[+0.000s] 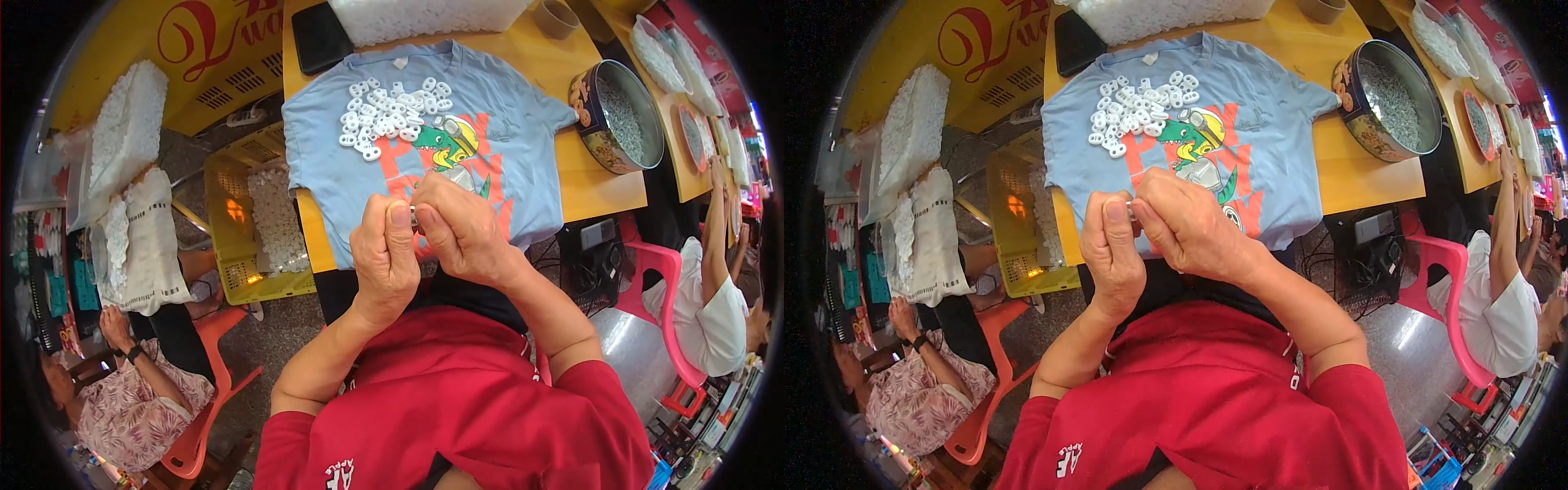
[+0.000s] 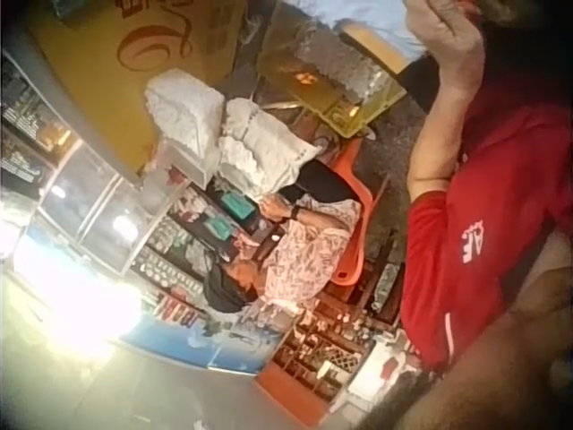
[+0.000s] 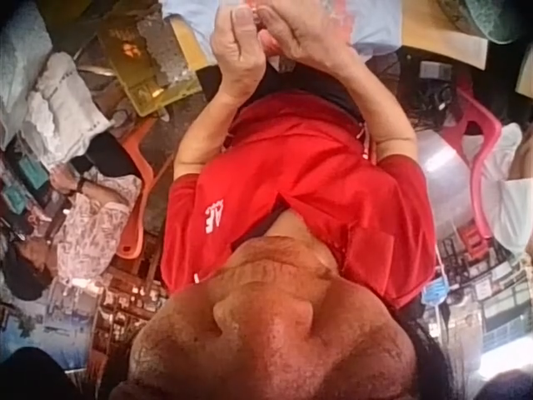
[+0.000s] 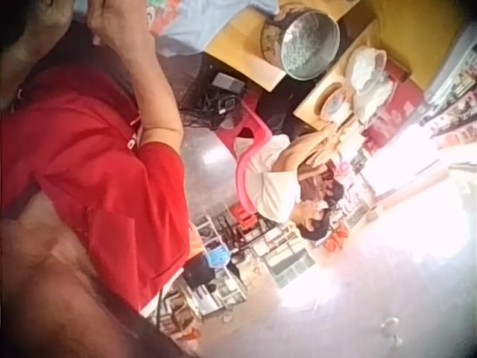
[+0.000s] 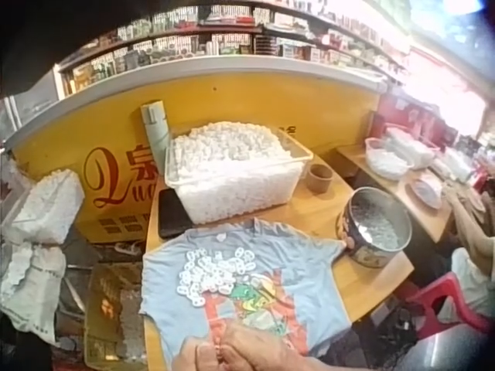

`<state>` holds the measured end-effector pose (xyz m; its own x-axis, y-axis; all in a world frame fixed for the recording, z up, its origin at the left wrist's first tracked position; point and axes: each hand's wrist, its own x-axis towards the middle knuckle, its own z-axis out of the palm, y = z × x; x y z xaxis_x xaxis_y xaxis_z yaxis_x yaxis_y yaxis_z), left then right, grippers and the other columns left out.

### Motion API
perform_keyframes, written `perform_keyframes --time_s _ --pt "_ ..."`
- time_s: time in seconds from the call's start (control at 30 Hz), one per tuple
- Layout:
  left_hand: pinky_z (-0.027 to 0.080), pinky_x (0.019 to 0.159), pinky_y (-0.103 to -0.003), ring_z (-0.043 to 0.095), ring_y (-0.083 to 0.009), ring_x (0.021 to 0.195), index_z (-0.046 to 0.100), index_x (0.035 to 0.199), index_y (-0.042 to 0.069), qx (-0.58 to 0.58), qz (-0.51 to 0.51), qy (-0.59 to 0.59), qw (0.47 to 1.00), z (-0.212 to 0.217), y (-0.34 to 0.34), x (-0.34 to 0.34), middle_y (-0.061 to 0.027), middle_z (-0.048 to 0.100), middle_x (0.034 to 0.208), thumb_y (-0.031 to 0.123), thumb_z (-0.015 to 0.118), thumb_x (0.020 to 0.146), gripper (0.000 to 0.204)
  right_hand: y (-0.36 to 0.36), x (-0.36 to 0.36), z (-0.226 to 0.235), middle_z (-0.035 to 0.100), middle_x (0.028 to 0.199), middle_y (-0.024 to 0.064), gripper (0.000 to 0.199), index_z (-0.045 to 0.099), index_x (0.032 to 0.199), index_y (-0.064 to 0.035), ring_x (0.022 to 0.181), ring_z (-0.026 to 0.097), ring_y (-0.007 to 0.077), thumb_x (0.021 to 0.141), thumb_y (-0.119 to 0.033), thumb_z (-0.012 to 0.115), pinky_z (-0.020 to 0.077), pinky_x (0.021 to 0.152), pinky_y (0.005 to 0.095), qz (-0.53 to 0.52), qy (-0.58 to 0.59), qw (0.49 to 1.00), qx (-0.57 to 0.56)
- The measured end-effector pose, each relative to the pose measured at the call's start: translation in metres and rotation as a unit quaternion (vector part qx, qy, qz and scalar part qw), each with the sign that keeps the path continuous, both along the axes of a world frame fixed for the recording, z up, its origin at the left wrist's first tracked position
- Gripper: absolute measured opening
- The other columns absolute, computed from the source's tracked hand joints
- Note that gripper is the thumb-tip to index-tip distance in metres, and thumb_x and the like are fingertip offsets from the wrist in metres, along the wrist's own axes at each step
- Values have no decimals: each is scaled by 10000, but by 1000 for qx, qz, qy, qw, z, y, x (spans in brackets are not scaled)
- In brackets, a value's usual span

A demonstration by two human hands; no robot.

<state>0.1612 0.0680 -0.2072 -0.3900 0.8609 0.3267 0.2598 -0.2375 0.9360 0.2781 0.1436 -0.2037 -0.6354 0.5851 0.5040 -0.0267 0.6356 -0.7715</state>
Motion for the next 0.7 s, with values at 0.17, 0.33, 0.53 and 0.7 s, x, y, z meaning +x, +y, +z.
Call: perform_keyframes --time_s 0.17,0.33,0.53,0.7 --pt "378 508 -337 449 -176 534 471 843 18 -17 -3 -25 1000 -5 4 2 -85 495 633 166 436 1023 236 -1 -2 -10 527 776 122 95 526 878 11 658 523 268 947 -39 485 432 596 346 -5 -4 1000 -20" --pt "365 528 -300 401 -127 579 459 827 32 -66 -1 -36 997 -19 14 -9 -36 467 649 200 424 1036 270 4 -9 -24 506 748 99 223 522 874 2 640 502 230 1007 -168 466 420 605 315 -37 -36 993 -106" --pt "368 545 -266 396 -81 606 456 810 33 -75 -21 -117 990 -5 10 -13 -7 457 667 206 426 1038 288 11 -3 -5 485 751 127 188 522 863 4 653 531 292 982 -140 501 430 592 372 10 -30 977 -210" --pt "374 521 -286 419 -93 582 481 838 22 -27 -16 -48 998 -1 7 -9 -28 495 649 181 439 1028 252 8 -4 -2 512 759 96 174 520 867 -2 639 503 215 992 -109 464 414 579 327 7 -12 999 -46"
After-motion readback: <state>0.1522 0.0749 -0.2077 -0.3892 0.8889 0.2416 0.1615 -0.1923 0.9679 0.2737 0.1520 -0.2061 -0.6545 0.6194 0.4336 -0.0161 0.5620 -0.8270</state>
